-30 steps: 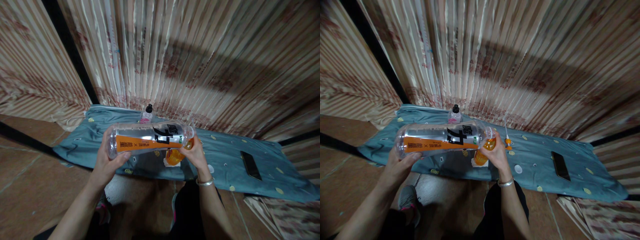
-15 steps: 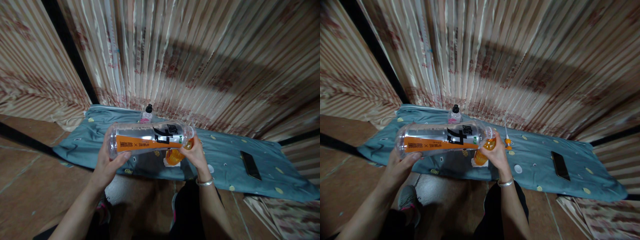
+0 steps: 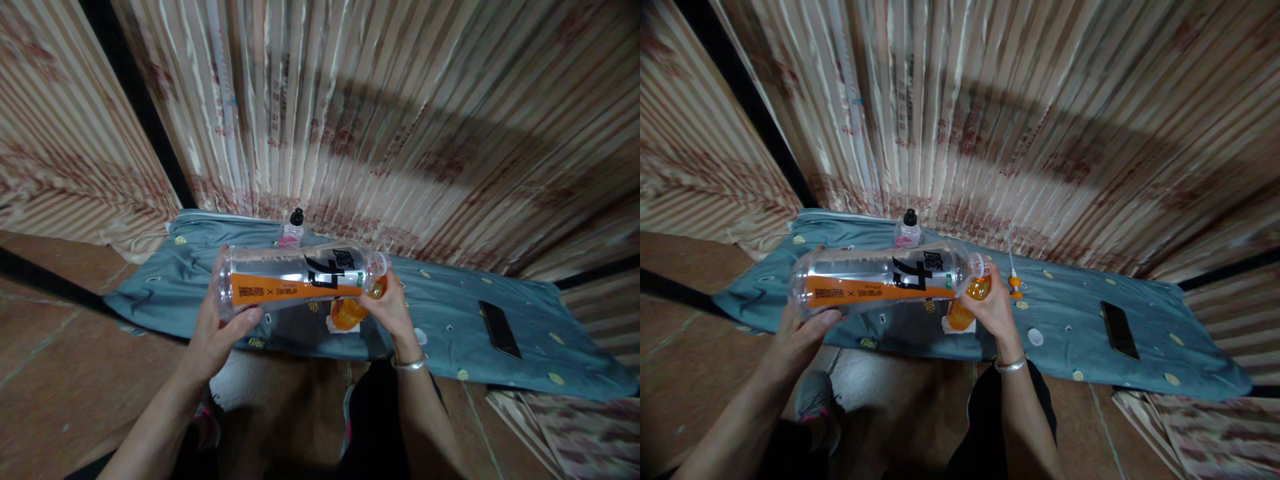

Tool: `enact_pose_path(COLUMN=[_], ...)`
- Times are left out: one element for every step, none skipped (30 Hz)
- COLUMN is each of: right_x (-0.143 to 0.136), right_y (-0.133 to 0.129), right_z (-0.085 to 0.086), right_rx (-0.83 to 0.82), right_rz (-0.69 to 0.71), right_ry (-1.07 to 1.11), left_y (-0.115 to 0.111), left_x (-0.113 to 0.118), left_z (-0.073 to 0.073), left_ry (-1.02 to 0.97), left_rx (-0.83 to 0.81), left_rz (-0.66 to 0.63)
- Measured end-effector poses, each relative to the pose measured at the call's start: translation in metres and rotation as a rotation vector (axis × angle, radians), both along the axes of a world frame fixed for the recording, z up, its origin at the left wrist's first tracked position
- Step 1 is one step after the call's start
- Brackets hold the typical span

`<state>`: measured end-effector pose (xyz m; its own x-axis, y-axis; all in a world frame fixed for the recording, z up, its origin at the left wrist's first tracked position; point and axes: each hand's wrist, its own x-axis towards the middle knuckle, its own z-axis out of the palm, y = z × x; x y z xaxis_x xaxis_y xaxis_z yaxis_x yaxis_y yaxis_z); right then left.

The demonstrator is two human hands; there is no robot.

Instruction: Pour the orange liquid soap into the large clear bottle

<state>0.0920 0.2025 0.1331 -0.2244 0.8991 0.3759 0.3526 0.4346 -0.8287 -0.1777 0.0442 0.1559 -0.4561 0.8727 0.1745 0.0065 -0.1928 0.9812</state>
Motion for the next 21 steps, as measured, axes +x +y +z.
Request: enact_pose_path(right_x=[0.0, 0.0, 0.0, 0.0, 0.0, 0.0, 0.0, 0.0, 0.0, 0.0, 0.0, 0.0, 0.0, 0.0, 0.0, 0.0, 0.0, 0.0, 0.0, 0.0, 0.001], right_y=[0.0, 0.0, 0.0, 0.0, 0.0, 0.0, 0.0, 0.0, 0.0, 0.0, 0.0, 0.0, 0.0, 0.0, 0.0, 0.0, 0.0, 0.0, 0.0, 0.0, 0.0], right_z=[0.0, 0.0, 0.0, -0.001, -0.001, -0.001, -0.001, -0.001, -0.001, -0.001, -0.001, 0.0, 0.0, 0.0, 0.0, 0.0, 0.0, 0.0, 0.0, 0.0, 0.0], right_rx=[0.002, 0.002, 0.003, 0.004, 0.006, 0.01, 0.013, 0.015, 0.016, 0.014, 0.009, 0.004, 0.0, -0.002, 0.0, 0.004, 0.01, 0.015, 0.016, 0.015, 0.01], right_rz=[0.0, 0.003, 0.007, 0.008, 0.007, 0.003, -0.002, -0.007, -0.012, -0.016, -0.018, -0.019, -0.018, -0.016, -0.014, -0.014, -0.014, -0.015, -0.016, -0.017, -0.015], right_ry=[0.0, -0.001, -0.001, -0.001, 0.0, 0.0, -0.001, -0.003, -0.005, -0.007, -0.009, -0.009, -0.009, -0.009, -0.009, -0.009, -0.01, -0.011, -0.012, -0.013, -0.015], left_y=[0.0, 0.0, 0.0, 0.0, 0.001, 0.001, 0.001, 0.002, 0.002, 0.002, 0.002, 0.002, 0.001, 0.001, 0.001, 0.001, 0.001, 0.001, 0.001, 0.001, 0.002], left_x=[0.001, 0.002, 0.003, 0.003, 0.003, 0.003, 0.003, 0.003, 0.003, 0.002, 0.002, 0.002, 0.002, 0.002, 0.002, 0.002, 0.002, 0.002, 0.002, 0.002, 0.002], left_z=[0.003, 0.006, 0.009, 0.012, 0.014, 0.016, 0.017, 0.017, 0.018, 0.017, 0.017, 0.017, 0.017, 0.017, 0.018, 0.018, 0.018, 0.018, 0.017, 0.016, 0.014], left_ry=[-0.006, -0.01, -0.003, 0.015, 0.037, 0.053, 0.065, 0.074, 0.079, 0.084, 0.087, 0.088, 0.086, 0.082, 0.074, 0.066, 0.056, 0.048, 0.042, 0.038, 0.036], left_rx=[-0.004, -0.019, -0.014, -0.015, -0.014, -0.018, -0.026, -0.037, -0.048, -0.055, -0.061, -0.065, -0.066, -0.066, -0.071, -0.075, -0.076, -0.072, -0.07, -0.068, -0.059], left_rz=[0.003, -0.006, 0.002, -0.001, 0.009, 0.017, 0.024, 0.031, 0.034, 0.035, 0.033, 0.03, 0.029, 0.029, 0.029, 0.029, 0.031, 0.036, 0.04, 0.041, 0.047])
